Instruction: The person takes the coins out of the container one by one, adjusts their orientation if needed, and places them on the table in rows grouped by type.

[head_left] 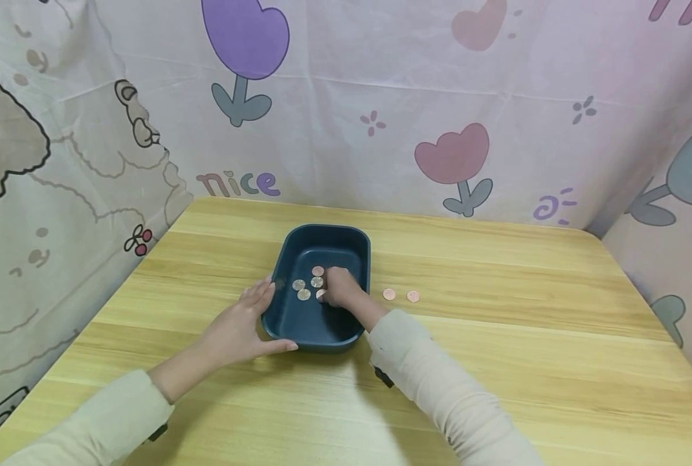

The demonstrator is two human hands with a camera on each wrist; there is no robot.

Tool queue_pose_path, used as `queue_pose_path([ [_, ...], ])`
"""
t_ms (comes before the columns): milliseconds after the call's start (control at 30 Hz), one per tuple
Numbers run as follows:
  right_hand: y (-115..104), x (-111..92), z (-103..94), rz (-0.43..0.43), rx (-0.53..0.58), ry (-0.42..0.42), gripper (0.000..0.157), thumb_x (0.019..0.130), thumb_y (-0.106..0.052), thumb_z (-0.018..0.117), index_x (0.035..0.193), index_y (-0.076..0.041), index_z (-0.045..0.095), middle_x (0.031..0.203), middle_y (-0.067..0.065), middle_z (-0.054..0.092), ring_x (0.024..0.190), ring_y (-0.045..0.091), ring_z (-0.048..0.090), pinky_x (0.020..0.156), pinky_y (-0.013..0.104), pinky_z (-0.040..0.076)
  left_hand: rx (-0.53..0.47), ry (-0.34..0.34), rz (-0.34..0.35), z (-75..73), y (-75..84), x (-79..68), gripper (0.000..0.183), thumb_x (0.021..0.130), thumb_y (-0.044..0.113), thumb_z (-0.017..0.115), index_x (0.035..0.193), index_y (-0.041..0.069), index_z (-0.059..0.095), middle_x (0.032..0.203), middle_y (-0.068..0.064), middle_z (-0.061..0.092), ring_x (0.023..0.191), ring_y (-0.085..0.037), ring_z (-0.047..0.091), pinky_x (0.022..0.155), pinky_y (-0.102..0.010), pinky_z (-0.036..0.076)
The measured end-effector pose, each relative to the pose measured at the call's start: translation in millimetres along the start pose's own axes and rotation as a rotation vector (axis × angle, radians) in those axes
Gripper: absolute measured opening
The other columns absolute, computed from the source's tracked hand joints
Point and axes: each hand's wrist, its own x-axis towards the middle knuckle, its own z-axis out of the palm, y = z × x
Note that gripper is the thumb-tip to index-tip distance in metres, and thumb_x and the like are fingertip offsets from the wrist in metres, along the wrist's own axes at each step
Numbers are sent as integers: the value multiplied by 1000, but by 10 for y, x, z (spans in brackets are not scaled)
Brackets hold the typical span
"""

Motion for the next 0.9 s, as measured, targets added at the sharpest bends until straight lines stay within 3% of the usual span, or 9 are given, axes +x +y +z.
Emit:
queue_pose_path([
  [167,4,-18,-10,-37,39,39,15,85,-6,65,70,-2,63,61,2,51,57,12,47,48,16,34,-3,4,4,12,-7,8,109,67,67,66,141,-5,32,149,-24,27,134,-46,30,105,-56,34],
  [367,18,-73,-47,-86,162,91,17,88,-3,58,71,-2,60,66,4,54,59,11,49,49,15,37,-3,-8,-3,13,-9,10,110,67,69,65,141,-4,32,150,-23,26,134,-47,29,105,-56,34],
  [600,54,-196,-214,-144,311,158,16,90,-11,60,77,-1,63,65,5,57,52,9,47,48,16,39,11,-17,-9,11,-4,19,111,66,71,64,142,-3,32,151,-22,25,134,-46,30,104,-57,34],
  [800,102,-310,-389,-150,441,203,14,88,-9,62,79,1,63,66,10,59,52,9,48,50,17,41,7,-20,-16,7,-2,16,112,66,72,64,142,-2,31,151,-22,25,134,-47,29,104,-58,34],
  [900,145,-354,-452,-110,502,202,13,88,-10,62,80,1,62,67,10,59,52,10,48,49,18,41,2,-19,-23,7,2,10,112,66,71,64,143,-2,30,151,-22,24,134,-47,29,104,-58,34],
])
